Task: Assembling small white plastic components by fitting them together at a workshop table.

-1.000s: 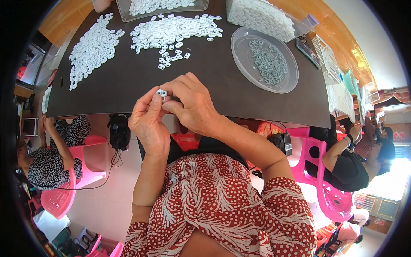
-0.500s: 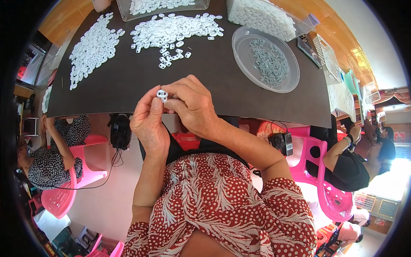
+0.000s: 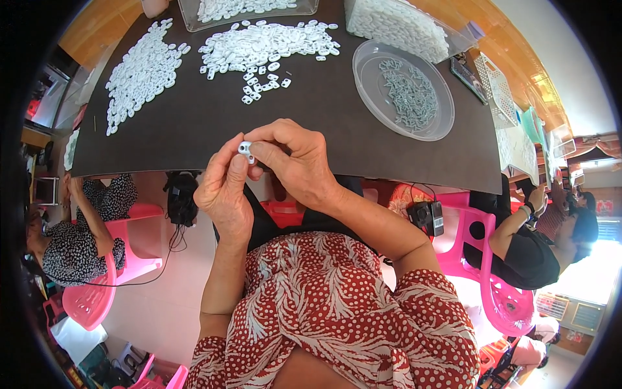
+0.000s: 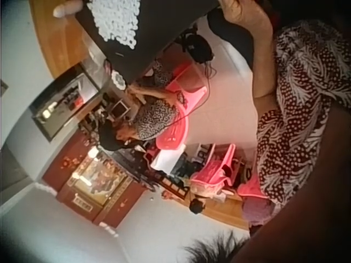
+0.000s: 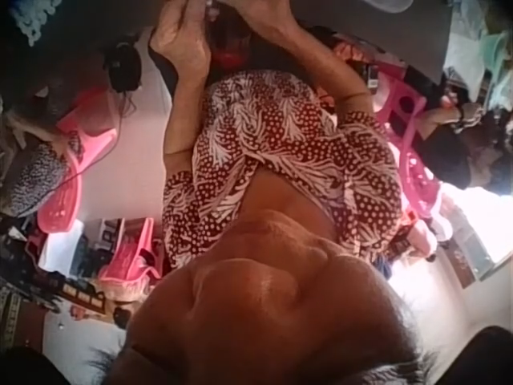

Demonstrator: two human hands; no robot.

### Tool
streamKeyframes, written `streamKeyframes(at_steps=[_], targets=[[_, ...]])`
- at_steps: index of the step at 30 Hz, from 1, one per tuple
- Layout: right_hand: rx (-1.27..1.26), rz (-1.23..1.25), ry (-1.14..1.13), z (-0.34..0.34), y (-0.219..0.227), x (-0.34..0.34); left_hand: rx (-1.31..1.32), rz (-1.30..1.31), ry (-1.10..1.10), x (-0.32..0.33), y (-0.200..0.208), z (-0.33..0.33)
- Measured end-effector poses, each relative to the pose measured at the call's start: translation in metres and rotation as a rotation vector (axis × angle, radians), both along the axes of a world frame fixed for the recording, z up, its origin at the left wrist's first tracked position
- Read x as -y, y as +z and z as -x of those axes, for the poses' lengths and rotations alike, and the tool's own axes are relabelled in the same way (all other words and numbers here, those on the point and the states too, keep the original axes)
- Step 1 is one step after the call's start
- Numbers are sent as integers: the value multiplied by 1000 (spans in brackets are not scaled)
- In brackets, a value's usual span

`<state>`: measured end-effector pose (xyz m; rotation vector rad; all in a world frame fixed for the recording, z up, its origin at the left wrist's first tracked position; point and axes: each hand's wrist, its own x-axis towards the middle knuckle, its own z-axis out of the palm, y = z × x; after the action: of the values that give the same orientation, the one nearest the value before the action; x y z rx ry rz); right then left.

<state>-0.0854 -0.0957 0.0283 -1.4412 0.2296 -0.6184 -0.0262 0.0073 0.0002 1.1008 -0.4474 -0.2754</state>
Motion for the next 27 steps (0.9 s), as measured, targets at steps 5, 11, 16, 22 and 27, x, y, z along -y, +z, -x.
streamKeyframes(at_steps=[5, 11, 16, 22, 27], targets=[[-70, 24, 43, 3, 0, 3, 14, -20, -4, -2, 1, 1], [-47, 315, -52, -1, -8, 6, -24, -20, -8, -2, -2, -1], [-59, 394, -35, 0, -4, 1, 4, 46, 76, -1, -1, 1], [57, 545, -93, 0, -7, 1, -54, 140, 36, -2, -1, 5], [163, 739, -172, -2, -10, 2, -41, 155, 44, 0, -6, 7]])
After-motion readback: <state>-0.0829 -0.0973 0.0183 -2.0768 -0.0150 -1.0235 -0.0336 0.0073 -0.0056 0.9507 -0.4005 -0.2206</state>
